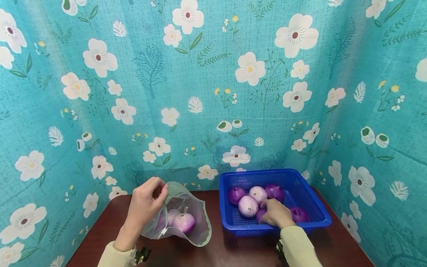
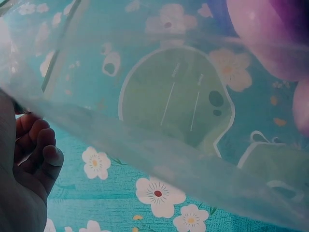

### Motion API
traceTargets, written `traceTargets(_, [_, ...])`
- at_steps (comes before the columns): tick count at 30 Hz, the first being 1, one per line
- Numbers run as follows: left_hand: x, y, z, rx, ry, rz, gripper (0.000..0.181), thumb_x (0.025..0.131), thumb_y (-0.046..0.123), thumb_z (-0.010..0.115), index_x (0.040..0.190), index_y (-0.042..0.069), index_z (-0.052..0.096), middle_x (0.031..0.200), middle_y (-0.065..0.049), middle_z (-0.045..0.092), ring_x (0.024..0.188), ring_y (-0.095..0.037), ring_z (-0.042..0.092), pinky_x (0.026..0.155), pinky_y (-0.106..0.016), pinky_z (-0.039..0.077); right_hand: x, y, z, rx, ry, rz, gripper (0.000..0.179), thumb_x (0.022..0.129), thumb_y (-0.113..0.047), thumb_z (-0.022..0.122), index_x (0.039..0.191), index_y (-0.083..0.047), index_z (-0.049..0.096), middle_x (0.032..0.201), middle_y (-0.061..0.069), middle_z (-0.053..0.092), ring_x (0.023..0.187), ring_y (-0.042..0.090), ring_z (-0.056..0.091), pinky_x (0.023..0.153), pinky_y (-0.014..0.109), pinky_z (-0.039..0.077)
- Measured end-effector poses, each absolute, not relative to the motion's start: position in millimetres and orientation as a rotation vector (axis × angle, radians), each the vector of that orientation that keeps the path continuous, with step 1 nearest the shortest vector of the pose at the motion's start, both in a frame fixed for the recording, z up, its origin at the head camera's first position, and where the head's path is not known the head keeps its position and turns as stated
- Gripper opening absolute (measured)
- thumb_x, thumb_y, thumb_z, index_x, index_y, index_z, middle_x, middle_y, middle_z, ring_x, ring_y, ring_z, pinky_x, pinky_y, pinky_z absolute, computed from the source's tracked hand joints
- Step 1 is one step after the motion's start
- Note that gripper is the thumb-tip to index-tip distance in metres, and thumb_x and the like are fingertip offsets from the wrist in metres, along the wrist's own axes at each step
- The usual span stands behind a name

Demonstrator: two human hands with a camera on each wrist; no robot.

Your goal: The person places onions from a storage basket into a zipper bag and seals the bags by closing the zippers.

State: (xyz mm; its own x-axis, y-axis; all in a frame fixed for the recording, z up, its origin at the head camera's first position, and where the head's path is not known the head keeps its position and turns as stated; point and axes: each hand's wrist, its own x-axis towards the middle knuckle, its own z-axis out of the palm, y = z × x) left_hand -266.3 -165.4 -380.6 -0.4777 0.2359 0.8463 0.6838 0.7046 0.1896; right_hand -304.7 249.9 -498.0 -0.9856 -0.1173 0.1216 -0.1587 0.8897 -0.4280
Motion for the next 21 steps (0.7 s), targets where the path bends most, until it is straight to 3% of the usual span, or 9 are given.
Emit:
traceTargets(7, [-266.7, -166.6, -381.0, -0.704, -2.04, -0.646, 0.016, 0.091, 0.011, 0.067, 0.079, 0.017, 0.059, 0.071, 0.006, 0.054, 0.061, -0.004, 0.047, 0.054, -0.018, 0.044, -305.0, 250.9, -500.5, 0.169, -2.92, 0.689, 0.052, 0.06, -0.026, 0.093, 0.106, -0.009, 0.074, 0.105, 0.013, 0.075, 0.098, 0.038, 0.07, 0.082, 0.058, 0.054])
traceTargets(13, [-266.7, -167.9, -381.5, -0.701, -2.035, -0.642, 0.016, 0.091, 0.011, 0.067, 0.079, 0.017, 0.059, 0.07, 0.007, 0.053, 0.061, -0.004, 0.047, 0.054, -0.018, 0.043, -304.1, 252.3, -496.3, 0.12, -2.876, 0.732, 0.06, 0.065, -0.028, 0.092, 0.117, -0.007, 0.072, 0.109, 0.017, 0.073, 0.099, 0.041, 0.069, 0.078, 0.06, 0.053])
traceTargets(21, [-265.3, -168.7, -380.7, -0.702, -2.032, -0.629, 0.016, 0.091, 0.011, 0.067, 0.079, 0.017, 0.058, 0.07, 0.007, 0.053, 0.06, -0.003, 0.046, 0.053, -0.018, 0.042, -301.4, 248.3, -484.5, 0.202, -2.773, 0.806, 0.06, 0.068, -0.03, 0.092, 0.12, -0.007, 0.072, 0.125, 0.023, 0.068, 0.112, 0.047, 0.065, 0.087, 0.062, 0.052])
